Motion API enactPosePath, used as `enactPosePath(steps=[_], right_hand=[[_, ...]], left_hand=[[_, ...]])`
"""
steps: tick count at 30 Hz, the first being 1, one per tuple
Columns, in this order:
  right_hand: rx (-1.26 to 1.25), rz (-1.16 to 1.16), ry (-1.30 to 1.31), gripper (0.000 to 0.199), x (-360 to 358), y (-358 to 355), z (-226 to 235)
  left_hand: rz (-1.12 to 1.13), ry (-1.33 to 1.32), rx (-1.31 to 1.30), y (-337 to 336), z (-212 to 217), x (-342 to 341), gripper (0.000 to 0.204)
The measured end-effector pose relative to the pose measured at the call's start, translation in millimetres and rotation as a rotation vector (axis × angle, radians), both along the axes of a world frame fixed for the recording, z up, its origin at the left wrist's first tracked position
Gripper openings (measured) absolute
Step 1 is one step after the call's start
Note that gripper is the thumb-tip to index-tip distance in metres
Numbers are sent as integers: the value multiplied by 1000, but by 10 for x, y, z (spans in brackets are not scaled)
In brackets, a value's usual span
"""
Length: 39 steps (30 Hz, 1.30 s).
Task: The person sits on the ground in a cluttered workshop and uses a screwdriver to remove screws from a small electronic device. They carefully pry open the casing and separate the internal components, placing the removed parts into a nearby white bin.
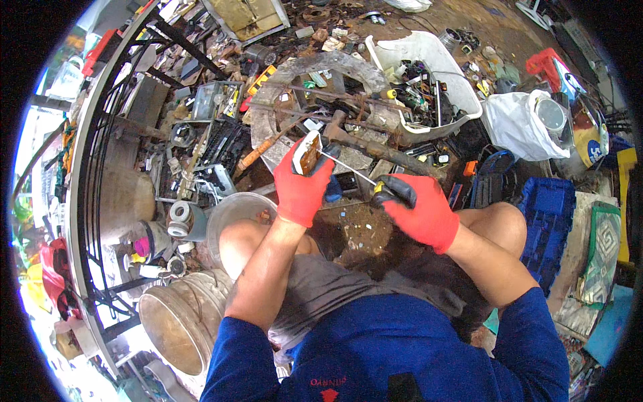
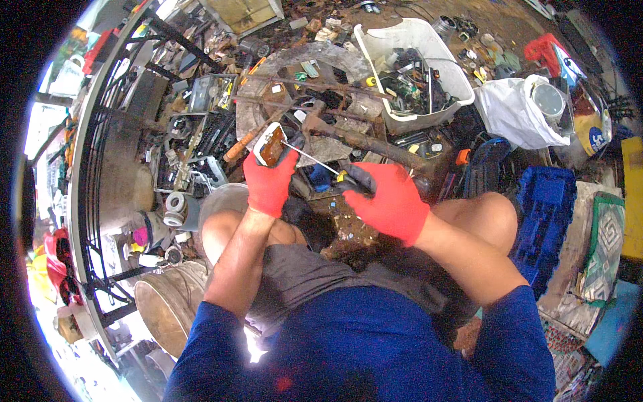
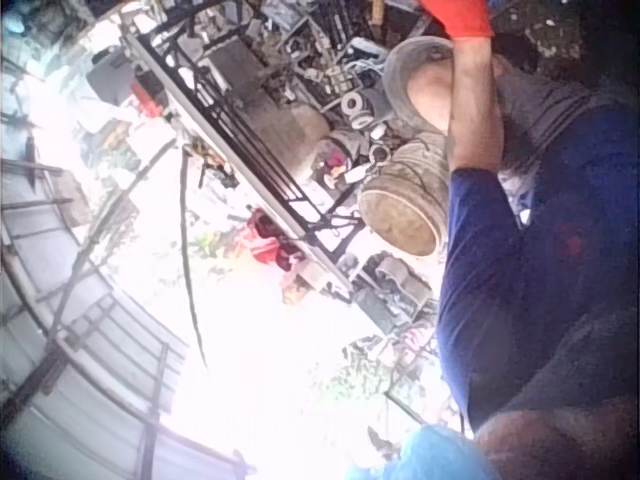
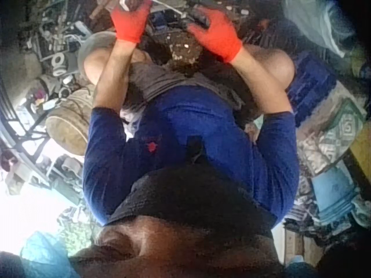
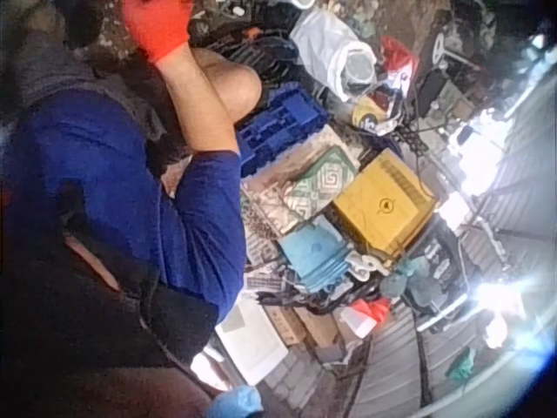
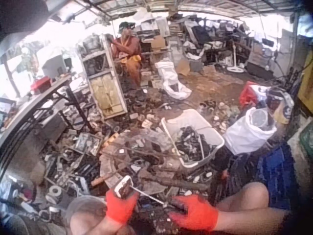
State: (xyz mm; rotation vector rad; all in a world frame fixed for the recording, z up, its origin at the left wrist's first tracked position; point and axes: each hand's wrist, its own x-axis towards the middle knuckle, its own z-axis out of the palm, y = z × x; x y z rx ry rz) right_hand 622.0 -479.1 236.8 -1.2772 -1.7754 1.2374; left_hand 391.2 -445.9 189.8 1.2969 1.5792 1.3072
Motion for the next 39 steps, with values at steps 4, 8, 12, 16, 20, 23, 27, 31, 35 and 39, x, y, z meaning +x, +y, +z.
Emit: enactPosePath(steps=[4,8,12,16,20,23,27,31,35,39], right_hand=[[632,-4,-482,45,-32,29,46],[399,-88,-99,46,20,251,-104],[127,223,3,29,206,507,-194],[-176,412,200,34,289,486,-75],[-384,296,186,29,245,424,-49],[400,5,-279,27,53,220,-148],[818,18,-530,35,39,178,-108],[913,21,-496,34,46,208,-113],[860,20,-447,41,53,227,-68],[410,1,-182,39,228,281,-74]], left_hand=[[14,105,59,49,-55,-23,46],[74,225,235,92,-70,49,46],[101,129,149,94,-178,43,43],[105,136,72,11,-155,103,42],[85,162,165,12,-225,61,44],[94,197,102,35,-243,58,44],[76,186,31,-7,-183,87,42],[95,182,86,13,-227,74,33],[113,210,90,35,-200,113,34],[-9,130,261,17,-167,190,38]])
